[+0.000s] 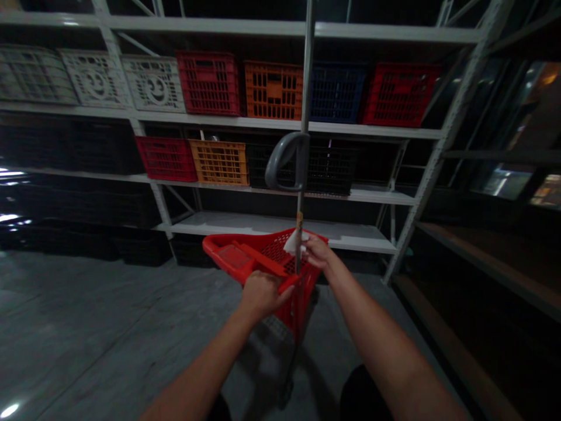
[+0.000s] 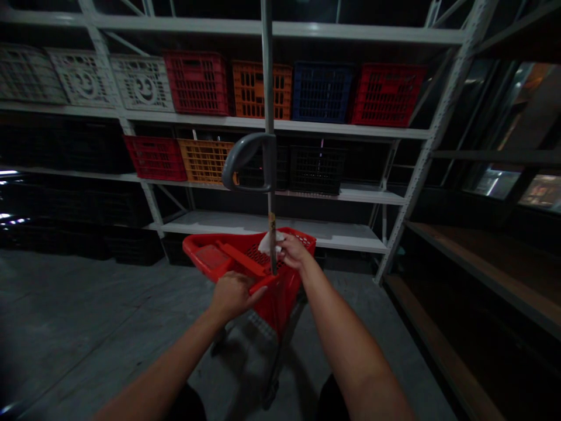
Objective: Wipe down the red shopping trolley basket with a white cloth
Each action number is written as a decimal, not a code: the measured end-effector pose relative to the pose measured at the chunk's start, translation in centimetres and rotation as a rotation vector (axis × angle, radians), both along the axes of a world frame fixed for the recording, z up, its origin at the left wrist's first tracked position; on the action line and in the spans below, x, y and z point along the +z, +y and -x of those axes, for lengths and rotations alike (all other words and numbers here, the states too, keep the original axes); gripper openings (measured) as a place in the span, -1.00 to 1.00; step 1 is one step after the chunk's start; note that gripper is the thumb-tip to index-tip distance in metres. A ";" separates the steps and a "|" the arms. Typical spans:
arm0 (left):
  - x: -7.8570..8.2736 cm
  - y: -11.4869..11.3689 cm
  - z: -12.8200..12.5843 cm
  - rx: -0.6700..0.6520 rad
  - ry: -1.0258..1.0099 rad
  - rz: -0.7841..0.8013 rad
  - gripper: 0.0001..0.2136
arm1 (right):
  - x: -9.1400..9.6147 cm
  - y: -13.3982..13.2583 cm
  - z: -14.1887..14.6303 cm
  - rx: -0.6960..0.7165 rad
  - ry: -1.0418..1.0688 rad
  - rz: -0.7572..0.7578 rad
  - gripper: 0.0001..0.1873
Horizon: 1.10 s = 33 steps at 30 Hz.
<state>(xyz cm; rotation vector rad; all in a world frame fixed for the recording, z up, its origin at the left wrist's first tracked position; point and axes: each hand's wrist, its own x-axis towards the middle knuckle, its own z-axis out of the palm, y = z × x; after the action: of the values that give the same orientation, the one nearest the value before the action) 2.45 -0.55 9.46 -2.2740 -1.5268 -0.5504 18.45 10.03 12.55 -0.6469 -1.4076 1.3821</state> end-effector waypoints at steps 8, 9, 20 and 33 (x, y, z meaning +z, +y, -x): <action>0.0 1.1 0.9 -0.047 0.000 -0.012 -0.52 | -0.7 0.2 -1.3 0.343 -0.197 0.026 -0.88; 0.0 1.2 1.1 -0.063 0.006 -0.012 -0.53 | -1.5 0.0 -1.5 0.358 -0.256 0.031 -0.90; 0.1 3.2 2.9 -0.194 0.006 -0.035 -0.62 | 0.0 -0.8 -1.8 0.037 -0.099 -0.149 -0.82; 1.3 1.8 2.0 0.045 0.025 -0.027 -0.68 | -9.6 -4.2 -0.1 -0.570 -0.803 -0.650 -0.69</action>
<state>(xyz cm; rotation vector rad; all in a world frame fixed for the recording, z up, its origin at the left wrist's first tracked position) 0.43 1.22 10.80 -2.2128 -1.5445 -0.5248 18.55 5.85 2.95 -1.0977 -1.9426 0.1475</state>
